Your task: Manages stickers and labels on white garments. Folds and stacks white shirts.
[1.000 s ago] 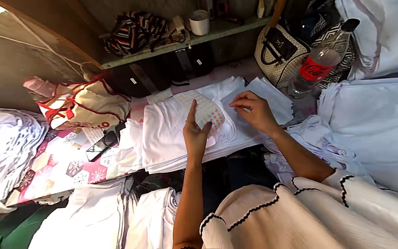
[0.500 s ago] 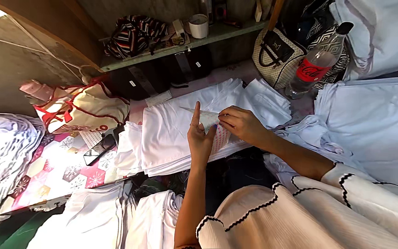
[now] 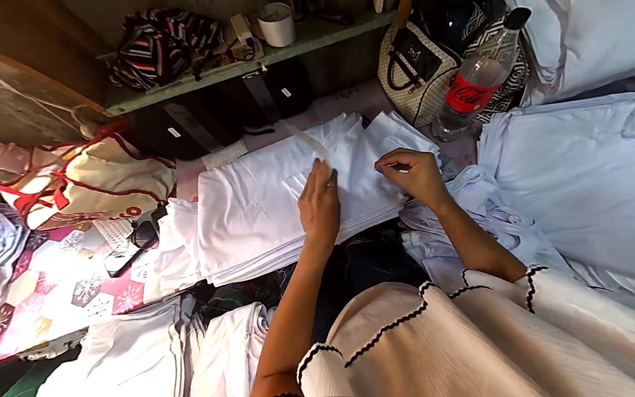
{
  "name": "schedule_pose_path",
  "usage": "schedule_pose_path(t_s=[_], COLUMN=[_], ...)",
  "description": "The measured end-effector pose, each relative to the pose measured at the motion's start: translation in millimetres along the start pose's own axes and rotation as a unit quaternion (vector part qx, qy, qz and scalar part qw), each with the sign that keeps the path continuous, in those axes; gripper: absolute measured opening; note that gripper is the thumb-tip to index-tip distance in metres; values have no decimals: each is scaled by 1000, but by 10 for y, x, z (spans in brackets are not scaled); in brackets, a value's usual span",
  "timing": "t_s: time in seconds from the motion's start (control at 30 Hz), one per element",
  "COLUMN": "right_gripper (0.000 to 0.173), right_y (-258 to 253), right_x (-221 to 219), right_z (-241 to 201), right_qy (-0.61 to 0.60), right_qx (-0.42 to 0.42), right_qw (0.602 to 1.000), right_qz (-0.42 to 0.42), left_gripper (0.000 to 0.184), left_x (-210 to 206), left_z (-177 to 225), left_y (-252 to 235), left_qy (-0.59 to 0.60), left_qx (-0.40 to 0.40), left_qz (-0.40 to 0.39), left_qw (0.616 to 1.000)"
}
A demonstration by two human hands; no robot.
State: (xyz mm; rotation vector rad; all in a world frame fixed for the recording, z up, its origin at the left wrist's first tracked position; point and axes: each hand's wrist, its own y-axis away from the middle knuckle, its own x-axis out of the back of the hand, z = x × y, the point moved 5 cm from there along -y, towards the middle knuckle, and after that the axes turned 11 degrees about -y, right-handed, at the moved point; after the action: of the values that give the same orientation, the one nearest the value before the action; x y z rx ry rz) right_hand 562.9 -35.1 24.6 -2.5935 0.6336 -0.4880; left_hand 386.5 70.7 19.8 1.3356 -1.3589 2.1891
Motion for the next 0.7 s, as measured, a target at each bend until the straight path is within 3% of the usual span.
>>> schedule_pose_path(t_s=[0.07,0.13,0.2,0.37,0.43,0.53,0.7], right_gripper=[10,11,10,13,16,16,16], right_y=[191,365,550,911,958,980,990], right_x=[129,201,242,104,-46,-268,-483], right_z=[211,389,506,656,664,660,654], right_qy=[-6,-1,0,-1,15,33,53], right_qx=[-64,-104,-135,-165,-141,-74,-31], right_qw=[998,994,991,986,987,992,992], right_qz=[15,19,14,-31,-70,-95,-111], left_gripper=[19,21,27,31,24,26,27], left_x=[-429,-827,-1021,-982,-971,-944,-961], left_z=[160,301,381,434,424,402,391], left_y=[74,226,324,332,344,331,334], left_qy=[20,11,3,8,11,9,11], left_qx=[-61,-110,-131,-124,-94,-50,-83], left_qz=[-144,-287,-352,-403,-386,-426,-427], left_qw=[988,952,927,907,918,903,900])
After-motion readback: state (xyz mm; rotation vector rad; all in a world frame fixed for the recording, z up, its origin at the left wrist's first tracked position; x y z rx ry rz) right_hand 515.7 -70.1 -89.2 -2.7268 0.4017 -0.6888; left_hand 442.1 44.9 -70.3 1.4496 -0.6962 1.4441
